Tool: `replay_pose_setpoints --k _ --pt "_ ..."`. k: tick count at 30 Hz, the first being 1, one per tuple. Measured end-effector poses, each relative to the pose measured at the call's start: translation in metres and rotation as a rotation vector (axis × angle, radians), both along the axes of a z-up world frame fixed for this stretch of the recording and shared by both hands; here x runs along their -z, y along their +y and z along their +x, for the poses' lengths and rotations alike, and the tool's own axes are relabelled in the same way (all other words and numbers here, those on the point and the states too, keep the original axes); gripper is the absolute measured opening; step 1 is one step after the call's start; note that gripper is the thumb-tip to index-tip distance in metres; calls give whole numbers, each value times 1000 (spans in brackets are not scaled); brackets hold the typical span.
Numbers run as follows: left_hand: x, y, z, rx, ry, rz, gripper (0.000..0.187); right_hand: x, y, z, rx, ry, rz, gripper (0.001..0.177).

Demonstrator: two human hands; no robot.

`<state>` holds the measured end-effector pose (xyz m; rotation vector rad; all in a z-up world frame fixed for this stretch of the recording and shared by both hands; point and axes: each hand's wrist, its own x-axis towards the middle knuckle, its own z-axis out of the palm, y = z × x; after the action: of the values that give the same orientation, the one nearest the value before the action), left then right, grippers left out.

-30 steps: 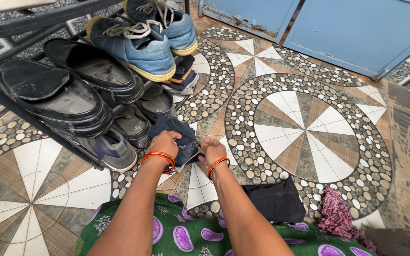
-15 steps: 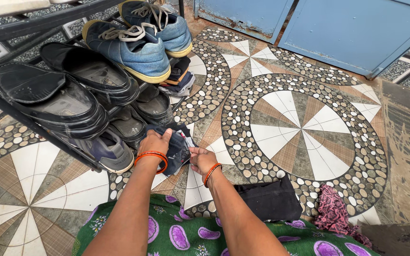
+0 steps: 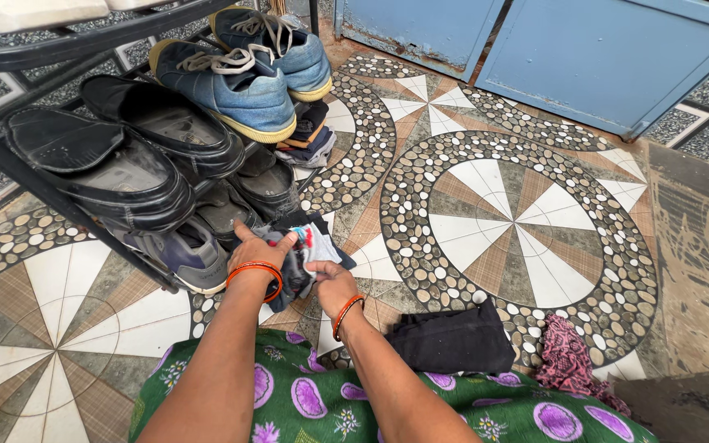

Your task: The person folds several pairs of socks and places them on the bottom shelf of a shoe rack. They then adjust the position of shoes on the rack to make space and ensure neatness.

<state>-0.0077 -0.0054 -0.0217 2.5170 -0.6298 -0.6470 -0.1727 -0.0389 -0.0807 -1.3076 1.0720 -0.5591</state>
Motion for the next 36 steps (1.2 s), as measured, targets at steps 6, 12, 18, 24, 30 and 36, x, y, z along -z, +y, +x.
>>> replay_pose_setpoints --k 6,12,18,24,30,36 --pt "-3 6 -5 76 62 110 158 -3 19 6 -178 -17 -147 45" --pt "-1 5 -10 101 67 228 153 -15 31 1 -348 111 -372 46" --pt "-9 5 -20 57 -9 181 134 -9 23 1 -190 64 -229 39" --pt "-18 -3 -33 75 -60 133 130 14 -13 6 366 440 -176 43" --pt "-18 -18 -38 153 -162 141 131 5 -35 2 393 307 181 77" --pt "-10 -36 -49 184 -371 -54 128 22 -67 14 321 100 55 79"
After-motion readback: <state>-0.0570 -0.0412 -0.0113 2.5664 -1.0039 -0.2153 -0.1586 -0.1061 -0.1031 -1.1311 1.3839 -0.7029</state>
